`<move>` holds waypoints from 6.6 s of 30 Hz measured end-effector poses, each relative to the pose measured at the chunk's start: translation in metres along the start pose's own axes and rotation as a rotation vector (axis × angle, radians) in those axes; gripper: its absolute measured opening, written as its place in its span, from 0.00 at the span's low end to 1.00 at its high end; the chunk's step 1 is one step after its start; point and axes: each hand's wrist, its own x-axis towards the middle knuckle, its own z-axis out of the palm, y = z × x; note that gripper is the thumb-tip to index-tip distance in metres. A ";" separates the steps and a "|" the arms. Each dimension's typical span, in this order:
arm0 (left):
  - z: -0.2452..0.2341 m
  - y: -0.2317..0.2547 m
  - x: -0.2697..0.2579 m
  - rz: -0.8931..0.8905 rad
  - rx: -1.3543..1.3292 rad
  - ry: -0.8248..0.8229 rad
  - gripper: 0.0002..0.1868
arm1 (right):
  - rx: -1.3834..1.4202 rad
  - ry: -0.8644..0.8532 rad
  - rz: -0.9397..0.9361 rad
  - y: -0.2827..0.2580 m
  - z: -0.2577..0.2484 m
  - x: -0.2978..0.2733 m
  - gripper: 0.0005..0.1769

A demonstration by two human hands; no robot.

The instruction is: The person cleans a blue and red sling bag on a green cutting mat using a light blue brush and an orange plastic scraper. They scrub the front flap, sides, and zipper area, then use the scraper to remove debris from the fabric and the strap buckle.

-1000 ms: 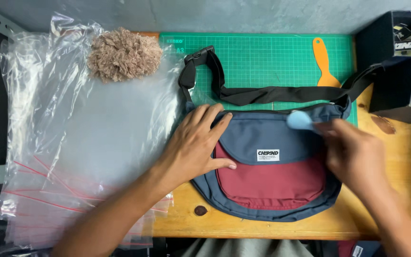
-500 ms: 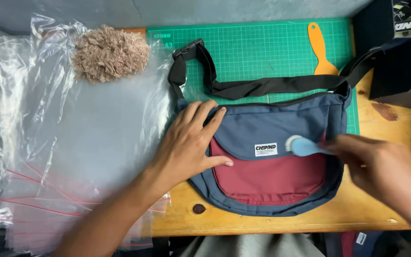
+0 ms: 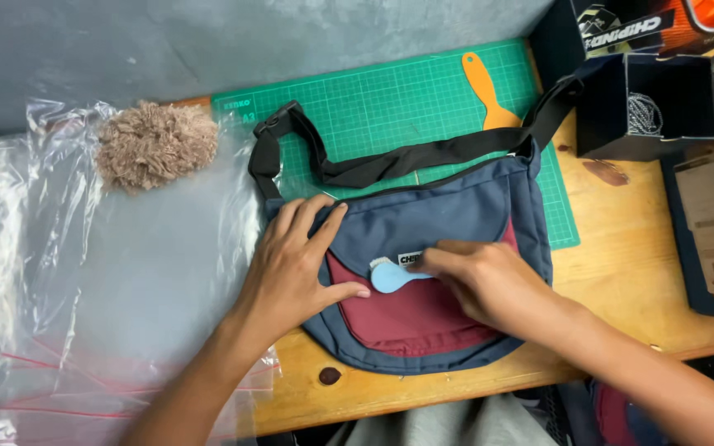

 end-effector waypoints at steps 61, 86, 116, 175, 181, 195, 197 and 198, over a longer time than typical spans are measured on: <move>0.001 0.000 0.002 0.286 -0.102 0.029 0.33 | -0.471 0.558 0.086 0.133 -0.055 0.072 0.09; 0.000 -0.004 0.004 0.061 0.103 0.148 0.35 | -0.460 0.266 0.314 0.168 -0.056 0.116 0.33; 0.008 -0.013 0.003 -0.072 -0.249 0.116 0.54 | -0.425 0.087 -0.079 -0.002 0.010 0.097 0.03; 0.003 -0.007 0.007 0.077 0.002 0.014 0.27 | -0.224 0.157 0.146 0.029 -0.026 0.021 0.06; -0.006 -0.015 0.004 0.001 -0.279 -0.067 0.45 | -0.255 0.193 -0.026 -0.009 0.020 0.078 0.04; -0.006 -0.015 0.005 -0.018 -0.330 -0.073 0.65 | -0.168 -0.063 -0.141 -0.024 0.005 0.058 0.02; -0.003 -0.015 0.004 -0.022 -0.345 -0.077 0.71 | -0.141 -0.027 -0.173 -0.027 0.019 0.075 0.03; 0.000 -0.016 0.004 -0.025 -0.341 -0.067 0.75 | -0.155 0.053 -0.176 -0.028 0.027 0.085 0.03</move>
